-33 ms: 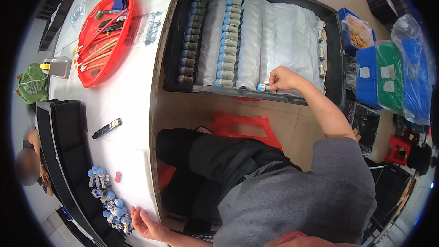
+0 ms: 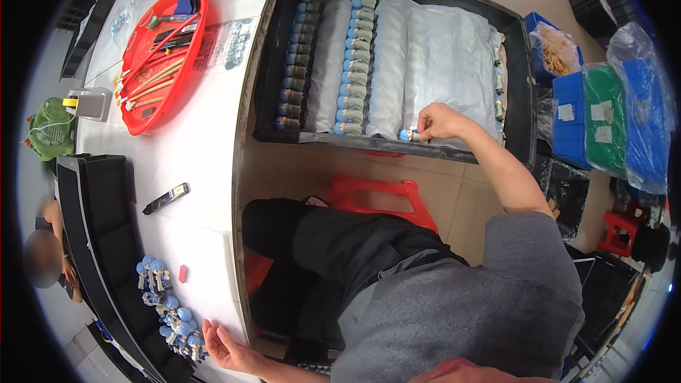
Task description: Assembling small toy figurines with blue hair at a factory workstation.
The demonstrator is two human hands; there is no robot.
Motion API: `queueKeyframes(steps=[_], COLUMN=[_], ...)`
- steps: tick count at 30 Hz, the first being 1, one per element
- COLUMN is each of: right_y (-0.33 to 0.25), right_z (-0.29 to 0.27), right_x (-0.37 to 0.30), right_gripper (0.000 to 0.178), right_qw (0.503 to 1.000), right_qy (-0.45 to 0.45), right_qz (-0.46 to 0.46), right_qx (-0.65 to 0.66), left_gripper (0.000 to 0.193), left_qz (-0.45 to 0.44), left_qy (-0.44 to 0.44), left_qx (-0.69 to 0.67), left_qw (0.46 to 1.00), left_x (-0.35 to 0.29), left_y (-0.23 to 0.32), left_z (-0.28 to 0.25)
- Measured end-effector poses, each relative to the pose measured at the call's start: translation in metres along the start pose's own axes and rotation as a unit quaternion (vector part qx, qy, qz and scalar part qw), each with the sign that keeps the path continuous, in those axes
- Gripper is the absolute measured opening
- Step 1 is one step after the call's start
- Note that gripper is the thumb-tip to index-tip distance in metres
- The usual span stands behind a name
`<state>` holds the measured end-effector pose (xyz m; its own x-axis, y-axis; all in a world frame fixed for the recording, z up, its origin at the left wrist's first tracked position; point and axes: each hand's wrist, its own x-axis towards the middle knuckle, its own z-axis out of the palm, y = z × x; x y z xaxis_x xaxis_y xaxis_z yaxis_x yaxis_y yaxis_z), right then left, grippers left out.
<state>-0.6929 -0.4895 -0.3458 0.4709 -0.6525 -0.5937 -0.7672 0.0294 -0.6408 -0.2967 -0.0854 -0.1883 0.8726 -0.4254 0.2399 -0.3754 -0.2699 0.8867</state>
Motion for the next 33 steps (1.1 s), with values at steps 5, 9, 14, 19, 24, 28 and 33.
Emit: queueKeyframes(steps=[5,9,14,19,24,28,33], right_y=[-0.001,-0.012,-0.069,-0.078,-0.033,-0.009,-0.017], right_z=[-0.005,-0.021,-0.032,-0.028,-0.003,0.009,0.011], right_x=[0.000,-0.010,-0.031,-0.023,-0.002,0.006,0.003], right_gripper=[0.013,0.017,0.016,0.020,0.023,0.022,0.025], right_qw=[1.000,0.995,0.959,0.973,0.976,0.993,0.996], right_qy=[-0.030,0.021,0.260,0.186,0.092,0.082,0.069], right_qz=[-0.002,-0.041,-0.112,-0.122,-0.039,-0.016,-0.051], right_qx=[-0.008,-0.092,-0.006,-0.057,-0.192,-0.084,0.016], left_gripper=[0.014,0.015,0.014,0.014,0.013,0.013,0.013], left_qz=[-0.006,-0.003,0.001,0.004,0.002,0.001,-0.005], left_qy=[0.015,0.021,0.025,0.028,0.033,0.032,0.036], left_qx=[-0.029,-0.037,-0.044,-0.070,-0.091,-0.079,-0.085], left_qw=[0.999,0.999,0.999,0.997,0.995,0.996,0.996], left_x=[0.000,-0.003,-0.004,-0.006,-0.006,-0.006,-0.005], left_y=[0.002,0.004,0.009,0.008,0.008,0.011,0.009], left_z=[0.004,0.005,0.008,0.007,0.008,0.009,0.006])
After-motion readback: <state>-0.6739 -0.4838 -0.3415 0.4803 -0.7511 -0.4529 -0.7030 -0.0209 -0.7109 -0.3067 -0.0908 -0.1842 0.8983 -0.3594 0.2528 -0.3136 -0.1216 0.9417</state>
